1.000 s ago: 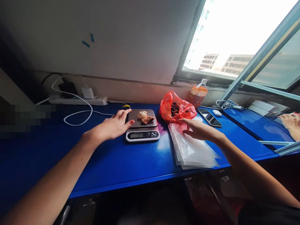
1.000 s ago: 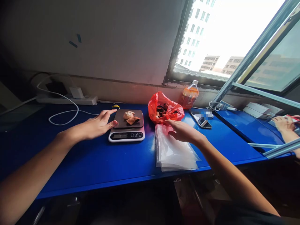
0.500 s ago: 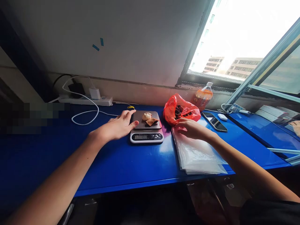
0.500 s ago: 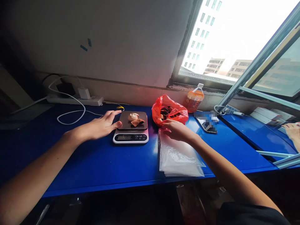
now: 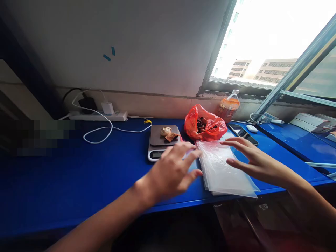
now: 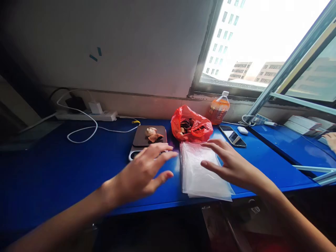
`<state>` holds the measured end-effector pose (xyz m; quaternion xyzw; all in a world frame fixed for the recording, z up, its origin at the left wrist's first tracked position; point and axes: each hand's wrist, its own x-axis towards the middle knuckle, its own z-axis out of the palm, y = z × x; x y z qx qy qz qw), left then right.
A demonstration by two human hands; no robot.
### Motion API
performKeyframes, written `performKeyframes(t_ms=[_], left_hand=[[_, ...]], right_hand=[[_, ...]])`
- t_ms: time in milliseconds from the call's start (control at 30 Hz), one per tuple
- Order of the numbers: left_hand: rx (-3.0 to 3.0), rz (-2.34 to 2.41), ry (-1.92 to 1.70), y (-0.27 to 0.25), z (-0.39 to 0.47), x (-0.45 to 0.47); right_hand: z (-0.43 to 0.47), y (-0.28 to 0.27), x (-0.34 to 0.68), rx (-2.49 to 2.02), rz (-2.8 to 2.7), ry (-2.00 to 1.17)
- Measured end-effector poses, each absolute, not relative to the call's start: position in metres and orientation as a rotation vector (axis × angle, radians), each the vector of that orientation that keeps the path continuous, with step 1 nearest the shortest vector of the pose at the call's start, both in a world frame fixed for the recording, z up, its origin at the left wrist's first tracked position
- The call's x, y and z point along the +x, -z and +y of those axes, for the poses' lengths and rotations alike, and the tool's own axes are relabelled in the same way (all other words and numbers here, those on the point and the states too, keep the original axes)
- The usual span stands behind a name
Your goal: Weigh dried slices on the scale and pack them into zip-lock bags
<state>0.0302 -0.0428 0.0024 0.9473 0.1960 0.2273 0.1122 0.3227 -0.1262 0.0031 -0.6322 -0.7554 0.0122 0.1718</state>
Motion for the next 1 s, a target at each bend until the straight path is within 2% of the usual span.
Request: performKeyframes(t_ms=[200, 433, 600, 733, 867, 1000], left_hand=[[2.617, 0.566, -0.344, 0.035, -0.084, 0.085], [2.680, 0.687, -0.251, 0.038, -0.056, 0.089], [2.570, 0.744, -0.249, 0.016, -0.047, 0.098], [2.558, 0.752, -0.324, -0.005, -0.045, 0.089], [2.592, 0.657, -0.559, -0.021, -0.026, 0.061], [2.617, 0.760, -0.915, -0.024, 0.015, 0.018]], right_hand=[[-0.164, 0.041, 0.324, -1.802, -2.283, -0.319], [-0.110, 0.064, 0.329, -1.658, -2.245, -0.274], [-0.089, 0.053, 0.340, -1.659, -2.286, -0.300], [-0.083, 0.013, 0.352, -1.658, -2.357, -0.468], [-0.043, -0.022, 0.341, -1.494, -2.184, -0.127], [0.009, -0.018, 0.317, -1.456, -2.366, 0.142]])
